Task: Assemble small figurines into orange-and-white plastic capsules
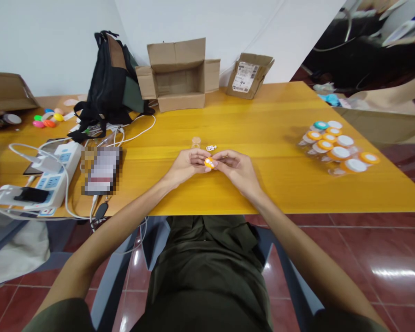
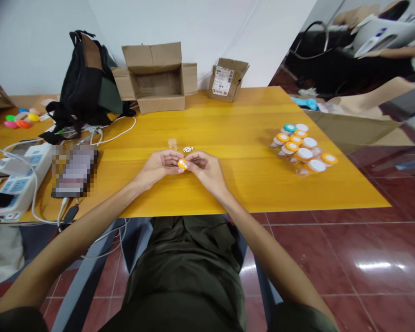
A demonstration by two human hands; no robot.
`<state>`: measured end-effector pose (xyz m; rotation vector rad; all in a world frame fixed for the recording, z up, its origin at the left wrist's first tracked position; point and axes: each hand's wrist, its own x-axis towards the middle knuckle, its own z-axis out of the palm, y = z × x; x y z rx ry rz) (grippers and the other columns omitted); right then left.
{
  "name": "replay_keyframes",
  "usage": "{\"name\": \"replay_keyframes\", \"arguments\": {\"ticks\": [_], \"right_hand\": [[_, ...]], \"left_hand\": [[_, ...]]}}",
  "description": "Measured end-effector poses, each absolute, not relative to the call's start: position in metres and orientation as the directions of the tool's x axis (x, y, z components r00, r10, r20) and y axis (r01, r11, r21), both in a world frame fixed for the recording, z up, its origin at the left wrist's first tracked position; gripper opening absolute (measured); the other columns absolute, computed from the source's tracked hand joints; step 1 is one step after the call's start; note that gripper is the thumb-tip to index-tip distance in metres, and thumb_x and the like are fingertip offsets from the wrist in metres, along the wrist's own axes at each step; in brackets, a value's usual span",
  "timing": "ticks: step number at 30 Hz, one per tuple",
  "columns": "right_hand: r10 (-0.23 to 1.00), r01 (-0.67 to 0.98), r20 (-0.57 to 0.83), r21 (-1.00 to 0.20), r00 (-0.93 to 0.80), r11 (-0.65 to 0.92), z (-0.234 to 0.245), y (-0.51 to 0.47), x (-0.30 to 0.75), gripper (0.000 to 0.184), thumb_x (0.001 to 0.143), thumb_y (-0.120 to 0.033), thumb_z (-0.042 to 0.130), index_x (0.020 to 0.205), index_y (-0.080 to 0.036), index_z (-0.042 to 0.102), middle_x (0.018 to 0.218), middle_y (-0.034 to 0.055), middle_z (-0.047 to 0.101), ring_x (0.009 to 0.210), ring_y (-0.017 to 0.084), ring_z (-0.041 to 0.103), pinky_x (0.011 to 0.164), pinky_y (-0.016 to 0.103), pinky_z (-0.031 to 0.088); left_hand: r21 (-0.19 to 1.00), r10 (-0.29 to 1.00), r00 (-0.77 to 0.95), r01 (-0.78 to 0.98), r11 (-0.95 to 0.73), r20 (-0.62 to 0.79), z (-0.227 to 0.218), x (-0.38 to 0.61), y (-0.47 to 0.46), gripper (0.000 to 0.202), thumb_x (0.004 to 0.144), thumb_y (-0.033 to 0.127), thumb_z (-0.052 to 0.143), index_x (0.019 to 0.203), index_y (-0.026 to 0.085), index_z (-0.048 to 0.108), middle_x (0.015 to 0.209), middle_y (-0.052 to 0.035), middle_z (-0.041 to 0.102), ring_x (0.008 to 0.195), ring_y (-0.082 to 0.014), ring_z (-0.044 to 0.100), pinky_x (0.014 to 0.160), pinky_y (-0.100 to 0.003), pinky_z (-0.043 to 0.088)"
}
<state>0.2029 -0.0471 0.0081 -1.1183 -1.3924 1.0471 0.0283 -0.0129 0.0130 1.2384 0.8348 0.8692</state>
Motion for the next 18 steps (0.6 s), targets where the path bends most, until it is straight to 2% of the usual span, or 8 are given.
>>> {"name": "replay_keyframes", "arguments": {"ticks": [5,8,10,14,16,18], "right_hand": [[0.943,0.289,0.331,-0.902,-0.009,0.320,0.008,-0.049,0.210,0.015,0.088,-0.037,0.067,0.089,-0.023,0.071,0.094,0.0050,0.076,0.081,0.021,0.071,0.073,0.038,0.060],[0.883,0.510,0.467,-0.750,-0.042,0.421,0.008,-0.052,0.224,0.011,0.092,-0.030,0.061,0.095,-0.024,0.071,0.097,0.0069,0.075,0.086,0.024,0.071,0.075,0.041,0.060],[0.839,0.631,0.529,-0.608,-0.131,0.482,0.007,-0.053,0.233,0.012,0.094,-0.026,0.060,0.097,-0.026,0.071,0.098,0.0080,0.075,0.092,0.027,0.070,0.082,0.046,0.059],[0.786,0.718,0.525,-0.402,-0.327,0.568,0.004,-0.054,0.243,0.015,0.095,-0.027,0.060,0.105,-0.026,0.071,0.112,0.0098,0.075,0.103,0.031,0.068,0.091,0.053,0.056],[0.776,0.730,0.503,-0.352,-0.381,0.586,0.003,-0.053,0.244,0.015,0.096,-0.028,0.060,0.105,-0.026,0.071,0.115,0.0104,0.075,0.104,0.032,0.067,0.091,0.053,0.055],[0.778,0.730,0.479,-0.341,-0.407,0.592,0.004,-0.051,0.244,0.013,0.097,-0.028,0.059,0.100,-0.026,0.071,0.110,0.0102,0.076,0.099,0.031,0.068,0.088,0.052,0.056]], "left_hand": [[0.988,0.911,0.410,-0.121,0.099,-0.042,0.013,0.028,-0.013,0.036,0.054,0.014,0.087,0.087,0.015,0.071,0.080,-0.0001,0.073,0.077,-0.0128,0.068,0.085,-0.031,0.056],[0.991,0.922,0.386,-0.108,0.081,-0.034,0.012,0.027,-0.012,0.036,0.055,0.012,0.087,0.087,0.015,0.071,0.081,-0.0004,0.073,0.077,-0.0126,0.068,0.085,-0.031,0.055],[0.993,0.927,0.372,-0.095,0.077,-0.036,0.011,0.027,-0.011,0.036,0.055,0.012,0.087,0.087,0.015,0.071,0.081,-0.0008,0.073,0.077,-0.0125,0.067,0.085,-0.031,0.055],[0.995,0.931,0.362,-0.069,0.076,-0.046,0.011,0.028,-0.011,0.035,0.056,0.010,0.086,0.087,0.015,0.071,0.082,-0.0006,0.073,0.076,-0.0117,0.066,0.085,-0.030,0.055],[0.995,0.932,0.360,-0.061,0.073,-0.046,0.012,0.028,-0.012,0.034,0.056,0.009,0.085,0.087,0.015,0.071,0.081,-0.0003,0.073,0.076,-0.0115,0.066,0.085,-0.030,0.055],[0.996,0.932,0.360,-0.056,0.070,-0.046,0.013,0.028,-0.013,0.034,0.056,0.009,0.085,0.086,0.015,0.071,0.082,-0.0004,0.073,0.076,-0.0117,0.067,0.085,-0.030,0.055]]}}
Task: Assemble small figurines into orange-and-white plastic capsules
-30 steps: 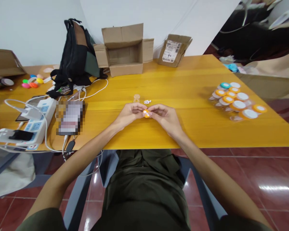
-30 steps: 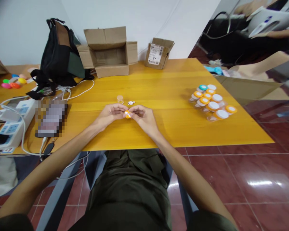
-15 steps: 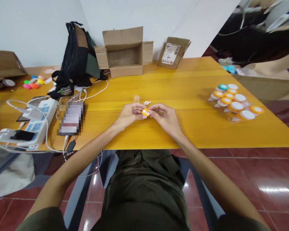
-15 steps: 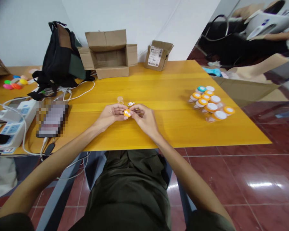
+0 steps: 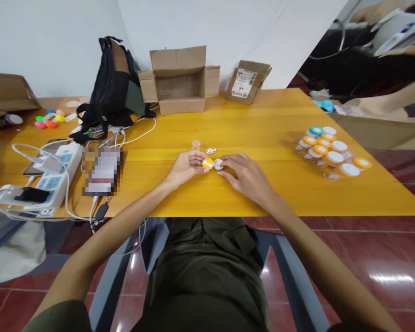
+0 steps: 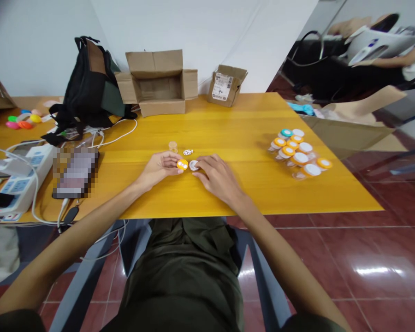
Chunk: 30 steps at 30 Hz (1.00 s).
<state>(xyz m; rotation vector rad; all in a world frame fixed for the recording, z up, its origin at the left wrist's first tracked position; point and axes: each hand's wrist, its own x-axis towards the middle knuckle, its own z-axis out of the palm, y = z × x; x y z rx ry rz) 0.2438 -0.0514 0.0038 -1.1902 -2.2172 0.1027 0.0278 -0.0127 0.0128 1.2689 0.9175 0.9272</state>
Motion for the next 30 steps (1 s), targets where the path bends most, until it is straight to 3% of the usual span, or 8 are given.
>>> {"name": "replay_keyframes", "arguments": {"ticks": [3,5,8,11,17,25,30], "right_hand": [[0.800,0.693,0.457,-0.428,-0.389,0.581,0.007,-0.049,0.243,0.016,0.097,-0.030,0.058,0.089,-0.026,0.071,0.096,0.0086,0.077,0.091,0.029,0.069,0.084,0.048,0.056],[0.845,0.618,0.440,-0.584,-0.303,0.526,0.009,-0.048,0.243,0.018,0.096,-0.036,0.060,0.086,-0.026,0.071,0.092,0.0071,0.077,0.087,0.026,0.069,0.082,0.045,0.056],[0.932,0.401,0.337,-0.841,-0.136,0.363,0.013,-0.048,0.240,0.025,0.090,-0.049,0.067,0.083,-0.025,0.070,0.088,0.0047,0.077,0.081,0.022,0.069,0.076,0.039,0.057],[0.974,0.204,0.211,-0.953,-0.085,0.224,0.015,-0.046,0.235,0.036,0.081,-0.060,0.074,0.082,-0.024,0.070,0.082,0.0031,0.075,0.075,0.019,0.068,0.071,0.034,0.056],[0.982,0.149,0.172,-0.972,-0.083,0.183,0.018,-0.040,0.224,0.038,0.075,-0.062,0.078,0.078,-0.025,0.072,0.079,0.0022,0.075,0.073,0.018,0.067,0.070,0.033,0.056],[0.941,0.285,0.300,-0.899,-0.156,0.333,0.018,-0.045,0.221,0.025,0.083,-0.052,0.075,0.083,-0.026,0.077,0.093,0.0043,0.081,0.087,0.023,0.075,0.086,0.042,0.061],[0.870,0.406,0.408,-0.771,-0.277,0.491,0.020,-0.044,0.225,0.012,0.090,-0.037,0.070,0.090,-0.029,0.078,0.106,0.0035,0.081,0.101,0.026,0.076,0.095,0.046,0.060]], "left_hand": [[0.996,0.932,0.358,-0.053,0.074,-0.050,0.013,0.028,-0.013,0.032,0.056,0.008,0.084,0.085,0.015,0.071,0.082,-0.0008,0.074,0.075,-0.0118,0.067,0.084,-0.031,0.056],[0.995,0.934,0.353,-0.055,0.082,-0.057,0.013,0.028,-0.013,0.032,0.056,0.008,0.085,0.084,0.014,0.071,0.081,-0.0011,0.074,0.075,-0.0120,0.067,0.085,-0.031,0.056],[0.992,0.936,0.341,-0.056,0.111,-0.085,0.013,0.030,-0.013,0.031,0.056,0.006,0.085,0.083,0.014,0.071,0.077,-0.0005,0.073,0.073,-0.0120,0.068,0.086,-0.032,0.056],[0.988,0.936,0.331,-0.057,0.144,-0.117,0.014,0.032,-0.014,0.030,0.055,0.004,0.085,0.080,0.014,0.072,0.074,0.0004,0.072,0.072,-0.0118,0.068,0.086,-0.032,0.056],[0.982,0.927,0.350,-0.079,0.170,-0.132,0.016,0.033,-0.014,0.028,0.055,0.005,0.086,0.078,0.015,0.073,0.076,-0.0006,0.075,0.075,-0.0133,0.070,0.090,-0.034,0.057],[0.972,0.916,0.376,-0.124,0.200,-0.140,0.015,0.033,-0.012,0.030,0.053,0.005,0.087,0.079,0.014,0.075,0.075,0.0001,0.076,0.070,-0.0111,0.069,0.086,-0.032,0.058],[0.975,0.900,0.418,-0.118,0.190,-0.124,0.012,0.030,-0.011,0.032,0.055,0.008,0.089,0.085,0.014,0.078,0.083,-0.0024,0.078,0.078,-0.0130,0.071,0.089,-0.033,0.057]]}}
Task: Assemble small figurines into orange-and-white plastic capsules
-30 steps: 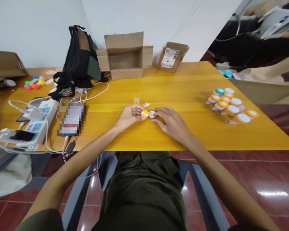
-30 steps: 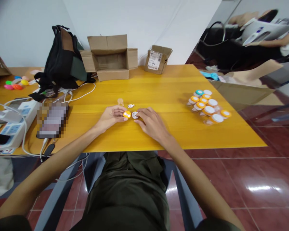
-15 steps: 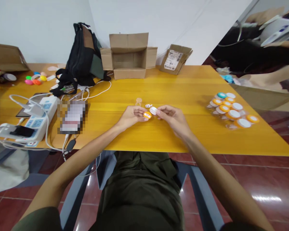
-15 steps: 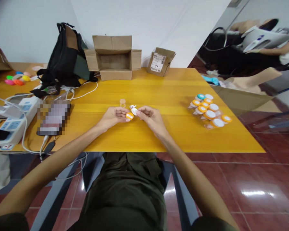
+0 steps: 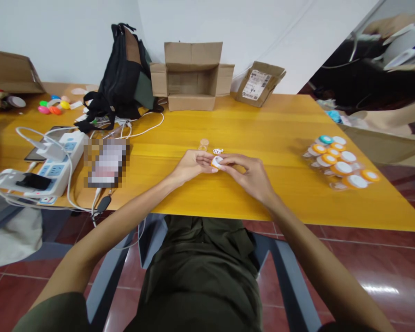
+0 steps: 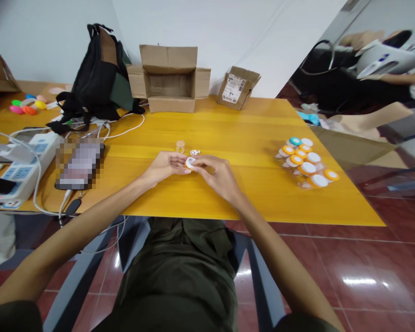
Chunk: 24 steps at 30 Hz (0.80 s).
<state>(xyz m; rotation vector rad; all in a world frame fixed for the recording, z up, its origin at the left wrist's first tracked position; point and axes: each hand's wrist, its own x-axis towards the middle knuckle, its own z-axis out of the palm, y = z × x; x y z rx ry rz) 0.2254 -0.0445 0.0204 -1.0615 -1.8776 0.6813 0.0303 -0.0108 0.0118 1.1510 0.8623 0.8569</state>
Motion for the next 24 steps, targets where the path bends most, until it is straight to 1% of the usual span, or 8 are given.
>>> {"name": "replay_keyframes", "arguments": {"ticks": [5,10,15,19,24], "right_hand": [[0.789,0.493,0.444,-0.618,-0.424,0.612,0.0252,-0.0417,0.2308,0.017,0.095,-0.026,0.063,0.093,-0.031,0.078,0.114,0.0016,0.080,0.111,0.027,0.073,0.100,0.051,0.058],[0.753,0.534,0.430,-0.533,-0.498,0.657,0.0271,-0.0408,0.2345,0.020,0.097,-0.026,0.060,0.100,-0.032,0.078,0.117,0.0024,0.079,0.115,0.028,0.072,0.100,0.052,0.057],[0.742,0.553,0.439,-0.496,-0.506,0.670,0.0257,-0.0410,0.2356,0.020,0.097,-0.027,0.059,0.102,-0.030,0.078,0.121,0.0047,0.077,0.114,0.028,0.072,0.098,0.050,0.059],[0.721,0.537,0.449,-0.480,-0.528,0.693,0.0264,-0.0407,0.2349,0.022,0.098,-0.025,0.056,0.100,-0.028,0.077,0.118,0.0067,0.077,0.112,0.027,0.072,0.097,0.048,0.059],[0.725,0.549,0.416,-0.475,-0.548,0.688,0.0289,-0.0415,0.2336,0.023,0.099,-0.024,0.054,0.108,-0.029,0.075,0.116,0.0057,0.078,0.110,0.026,0.073,0.097,0.046,0.059]], "left_hand": [[0.978,0.895,0.431,-0.109,0.178,-0.115,0.0105,0.0297,-0.0101,0.032,0.056,0.008,0.088,0.085,0.014,0.077,0.080,-0.0015,0.077,0.076,-0.0128,0.070,0.089,-0.033,0.057],[0.978,0.890,0.442,-0.112,0.177,-0.110,0.0102,0.0305,-0.0098,0.032,0.056,0.005,0.087,0.085,0.013,0.076,0.082,-0.0025,0.077,0.080,-0.0140,0.071,0.091,-0.034,0.057],[0.975,0.885,0.450,-0.117,0.191,-0.119,0.0093,0.0311,-0.0096,0.034,0.054,0.004,0.088,0.085,0.013,0.076,0.082,-0.0026,0.077,0.080,-0.0140,0.071,0.090,-0.035,0.058],[0.976,0.880,0.463,-0.119,0.181,-0.107,0.0079,0.0308,-0.0091,0.037,0.054,0.005,0.088,0.087,0.013,0.076,0.081,-0.0024,0.076,0.079,-0.0139,0.071,0.089,-0.036,0.058],[0.979,0.877,0.468,-0.104,0.174,-0.106,0.0072,0.0312,-0.0092,0.035,0.053,0.003,0.086,0.086,0.012,0.075,0.078,-0.0014,0.076,0.076,-0.0140,0.071,0.088,-0.036,0.059]]}}
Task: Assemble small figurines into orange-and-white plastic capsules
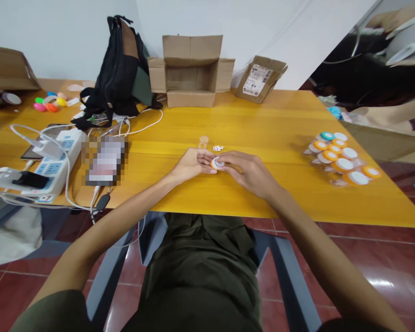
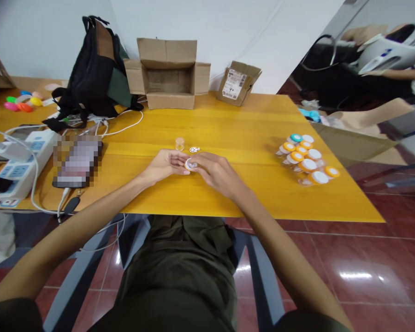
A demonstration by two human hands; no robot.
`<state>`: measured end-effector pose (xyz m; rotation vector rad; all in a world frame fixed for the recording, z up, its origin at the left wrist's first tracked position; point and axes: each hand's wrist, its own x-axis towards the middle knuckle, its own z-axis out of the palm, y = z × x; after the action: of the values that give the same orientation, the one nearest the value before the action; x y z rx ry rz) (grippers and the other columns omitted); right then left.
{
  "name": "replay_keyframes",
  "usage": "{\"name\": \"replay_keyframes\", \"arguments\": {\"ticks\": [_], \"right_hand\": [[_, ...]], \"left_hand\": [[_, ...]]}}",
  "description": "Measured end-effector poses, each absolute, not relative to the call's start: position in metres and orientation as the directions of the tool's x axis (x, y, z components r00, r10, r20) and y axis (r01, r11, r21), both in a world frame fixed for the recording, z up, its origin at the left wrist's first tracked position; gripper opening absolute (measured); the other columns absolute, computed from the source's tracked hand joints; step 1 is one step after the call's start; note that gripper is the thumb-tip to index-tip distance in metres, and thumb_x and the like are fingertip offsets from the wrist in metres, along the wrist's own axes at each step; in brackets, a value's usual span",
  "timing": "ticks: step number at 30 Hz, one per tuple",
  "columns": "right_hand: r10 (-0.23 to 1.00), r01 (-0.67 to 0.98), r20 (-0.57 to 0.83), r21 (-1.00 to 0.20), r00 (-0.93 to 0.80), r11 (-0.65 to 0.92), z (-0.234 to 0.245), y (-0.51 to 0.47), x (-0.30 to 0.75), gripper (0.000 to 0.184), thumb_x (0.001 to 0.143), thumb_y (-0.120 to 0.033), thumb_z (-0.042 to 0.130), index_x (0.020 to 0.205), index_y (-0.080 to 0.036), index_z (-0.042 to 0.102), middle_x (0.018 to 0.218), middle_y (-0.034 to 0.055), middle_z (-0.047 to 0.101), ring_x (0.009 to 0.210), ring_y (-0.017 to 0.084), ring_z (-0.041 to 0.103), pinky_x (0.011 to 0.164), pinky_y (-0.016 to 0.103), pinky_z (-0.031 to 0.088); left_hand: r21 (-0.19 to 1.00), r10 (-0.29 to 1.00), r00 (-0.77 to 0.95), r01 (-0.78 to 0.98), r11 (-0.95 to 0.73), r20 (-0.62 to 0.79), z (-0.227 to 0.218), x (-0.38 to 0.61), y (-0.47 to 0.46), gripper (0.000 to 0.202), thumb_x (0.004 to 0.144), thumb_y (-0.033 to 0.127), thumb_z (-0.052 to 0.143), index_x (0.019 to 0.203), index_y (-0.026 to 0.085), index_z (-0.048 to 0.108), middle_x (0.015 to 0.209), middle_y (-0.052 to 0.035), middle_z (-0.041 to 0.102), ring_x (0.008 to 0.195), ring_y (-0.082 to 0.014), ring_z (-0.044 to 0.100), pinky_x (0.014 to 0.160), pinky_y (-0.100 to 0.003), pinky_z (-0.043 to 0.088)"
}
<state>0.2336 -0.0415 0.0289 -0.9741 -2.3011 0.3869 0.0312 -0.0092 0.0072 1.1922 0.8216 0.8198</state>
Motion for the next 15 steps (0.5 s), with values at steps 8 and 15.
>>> {"name": "replay_keyframes", "arguments": {"ticks": [8,15], "right_hand": [[0.735,0.583,0.376,-0.450,-0.564,0.677,0.0314,-0.0436,0.2356,0.029,0.100,-0.024,0.052,0.118,-0.030,0.073,0.111,0.0051,0.079,0.102,0.026,0.074,0.090,0.042,0.061],[0.707,0.564,0.392,-0.427,-0.589,0.707,0.0302,-0.0439,0.2363,0.033,0.101,-0.022,0.049,0.121,-0.030,0.074,0.118,0.0064,0.076,0.104,0.027,0.073,0.090,0.043,0.060]], "left_hand": [[0.988,0.878,0.470,-0.071,0.140,-0.091,0.0071,0.0309,-0.0098,0.034,0.053,0.007,0.087,0.085,0.013,0.075,0.080,-0.0032,0.077,0.075,-0.0150,0.071,0.083,-0.034,0.060],[0.991,0.873,0.483,-0.069,0.112,-0.065,0.0067,0.0311,-0.0099,0.030,0.053,0.009,0.087,0.081,0.014,0.077,0.078,-0.0028,0.077,0.074,-0.0147,0.071,0.082,-0.034,0.060]]}}
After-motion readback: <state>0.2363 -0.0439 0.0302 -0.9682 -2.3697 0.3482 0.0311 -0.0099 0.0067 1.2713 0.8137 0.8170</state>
